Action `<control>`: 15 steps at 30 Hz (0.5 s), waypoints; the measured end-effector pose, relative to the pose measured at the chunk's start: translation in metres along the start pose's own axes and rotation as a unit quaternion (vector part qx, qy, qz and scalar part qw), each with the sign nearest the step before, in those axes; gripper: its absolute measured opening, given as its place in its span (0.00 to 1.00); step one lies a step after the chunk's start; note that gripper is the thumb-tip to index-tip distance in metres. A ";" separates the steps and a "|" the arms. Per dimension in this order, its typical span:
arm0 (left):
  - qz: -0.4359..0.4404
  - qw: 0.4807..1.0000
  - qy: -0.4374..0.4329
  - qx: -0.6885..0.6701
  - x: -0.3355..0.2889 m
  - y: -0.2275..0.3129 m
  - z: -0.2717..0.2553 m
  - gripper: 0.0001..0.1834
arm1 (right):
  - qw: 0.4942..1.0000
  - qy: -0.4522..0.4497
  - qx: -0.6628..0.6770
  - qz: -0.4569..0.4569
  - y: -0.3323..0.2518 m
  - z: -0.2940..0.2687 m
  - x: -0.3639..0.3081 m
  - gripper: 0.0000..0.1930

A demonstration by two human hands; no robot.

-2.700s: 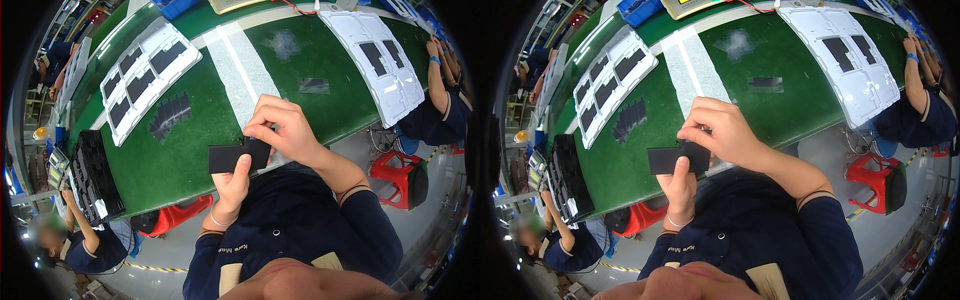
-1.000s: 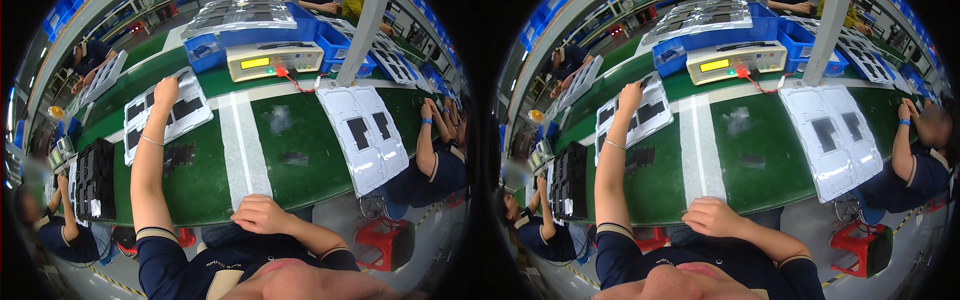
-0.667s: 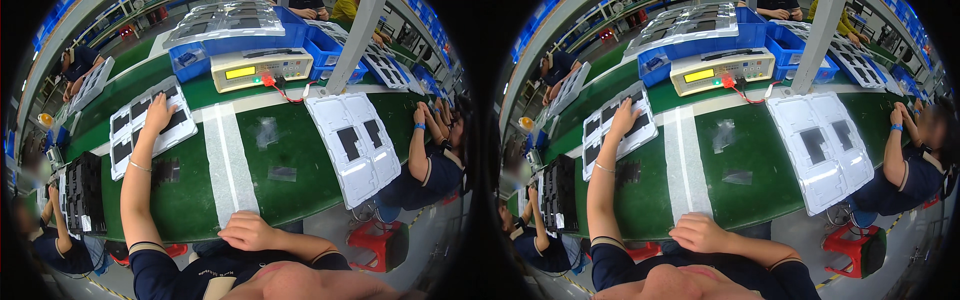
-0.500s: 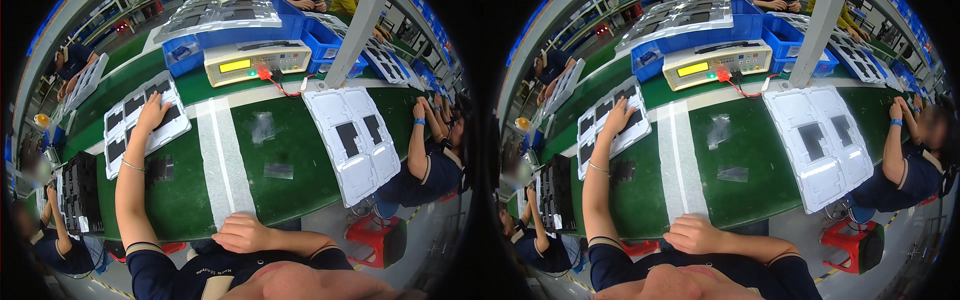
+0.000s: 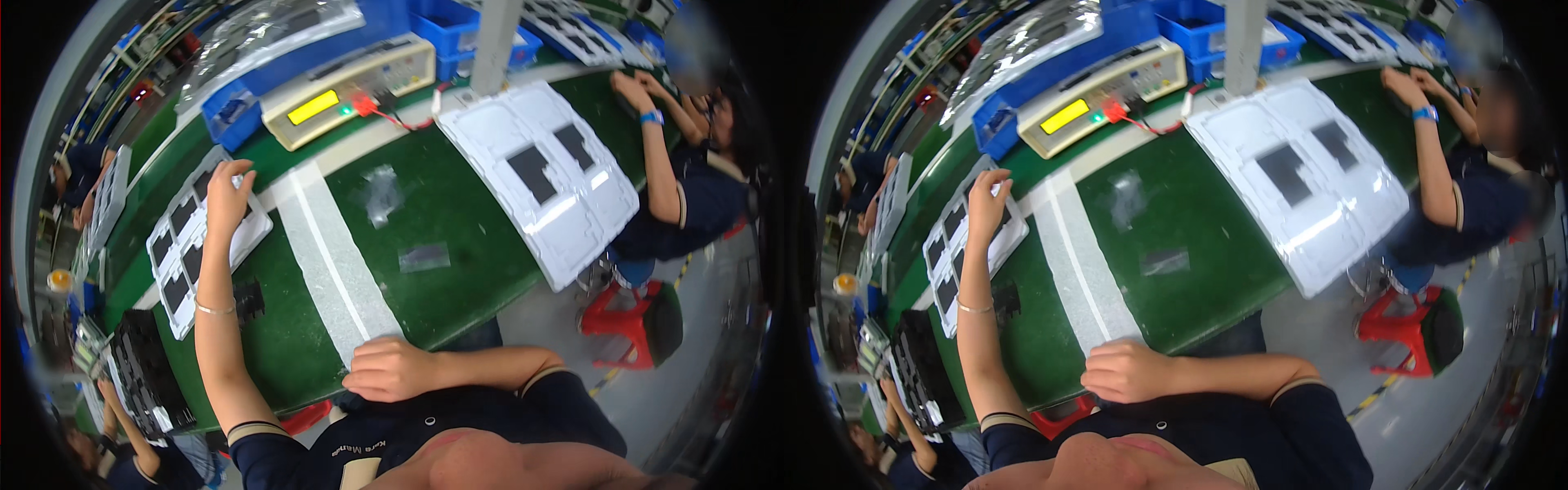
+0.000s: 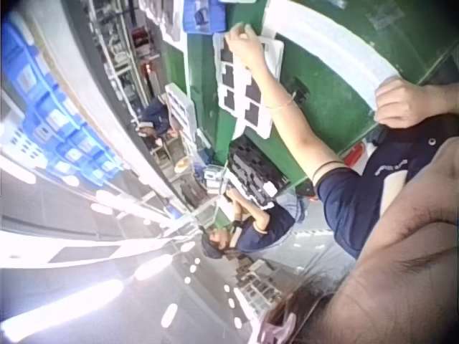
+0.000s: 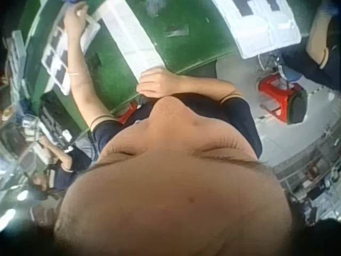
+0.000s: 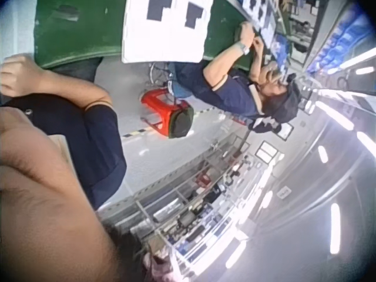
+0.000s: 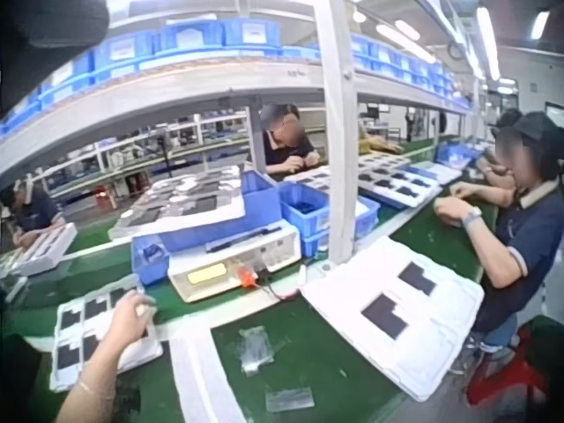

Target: The person assembles battery packs on an assembly line by peeling protective films and applying them onto black battery components by hand.

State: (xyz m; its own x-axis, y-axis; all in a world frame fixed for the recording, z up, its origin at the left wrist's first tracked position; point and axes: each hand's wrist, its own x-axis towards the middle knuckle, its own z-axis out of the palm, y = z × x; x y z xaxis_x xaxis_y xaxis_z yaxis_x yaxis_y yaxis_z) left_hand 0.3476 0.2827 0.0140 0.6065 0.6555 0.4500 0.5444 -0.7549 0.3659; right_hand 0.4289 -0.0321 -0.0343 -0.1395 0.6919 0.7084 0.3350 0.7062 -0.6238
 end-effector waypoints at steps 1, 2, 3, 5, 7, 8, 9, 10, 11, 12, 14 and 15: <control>0.028 0.993 -0.042 -0.109 -0.003 0.028 0.000 0.07 | 1.000 -0.006 0.002 -0.002 -0.002 0.001 0.000 0.04; 0.045 0.978 -0.076 -0.187 -0.010 0.052 0.003 0.06 | 1.000 0.005 0.000 0.007 -0.003 0.002 0.001 0.04; 0.064 0.972 -0.121 -0.193 -0.016 0.083 0.004 0.06 | 1.000 0.007 0.011 0.012 -0.002 0.001 0.003 0.04; 0.131 0.930 -0.224 -0.262 -0.027 0.130 0.020 0.05 | 0.999 0.013 0.027 0.023 0.000 -0.002 0.001 0.04; 0.145 0.914 -0.303 -0.225 -0.033 0.159 0.035 0.07 | 0.999 0.023 0.028 0.031 -0.001 -0.001 0.003 0.04; 0.148 0.907 -0.317 -0.233 -0.036 0.165 0.046 0.08 | 0.999 0.026 0.032 0.035 -0.003 0.000 0.004 0.03; 0.156 0.903 -0.339 -0.212 -0.037 0.172 0.054 0.09 | 0.999 0.022 0.026 0.041 -0.003 0.000 0.003 0.04; 0.164 0.898 -0.360 -0.191 -0.039 0.177 0.060 0.09 | 0.999 0.023 0.022 0.042 -0.003 0.000 0.003 0.04; 0.167 0.898 -0.359 -0.193 -0.042 0.180 0.065 0.09 | 0.999 0.023 0.012 0.032 -0.002 0.000 0.002 0.04; 0.169 0.906 -0.346 -0.178 -0.046 0.185 0.071 0.09 | 0.999 0.024 -0.002 0.025 -0.003 0.001 0.000 0.04; 0.176 0.912 -0.331 -0.169 -0.047 0.189 0.074 0.08 | 0.999 0.027 -0.020 0.021 -0.002 0.004 0.000 0.04; 0.159 0.906 -0.355 -0.165 -0.045 0.191 0.072 0.08 | 0.999 0.027 -0.034 0.014 -0.003 0.005 -0.001 0.05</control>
State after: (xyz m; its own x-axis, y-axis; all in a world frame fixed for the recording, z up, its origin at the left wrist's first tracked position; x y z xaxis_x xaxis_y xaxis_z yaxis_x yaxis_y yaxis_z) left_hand 0.4660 0.1102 0.0047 0.9863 0.1638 -0.0193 0.1439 -0.7974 0.5861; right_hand 0.4231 -0.0340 -0.0347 -0.0786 0.7014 0.7084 0.4006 0.6729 -0.6218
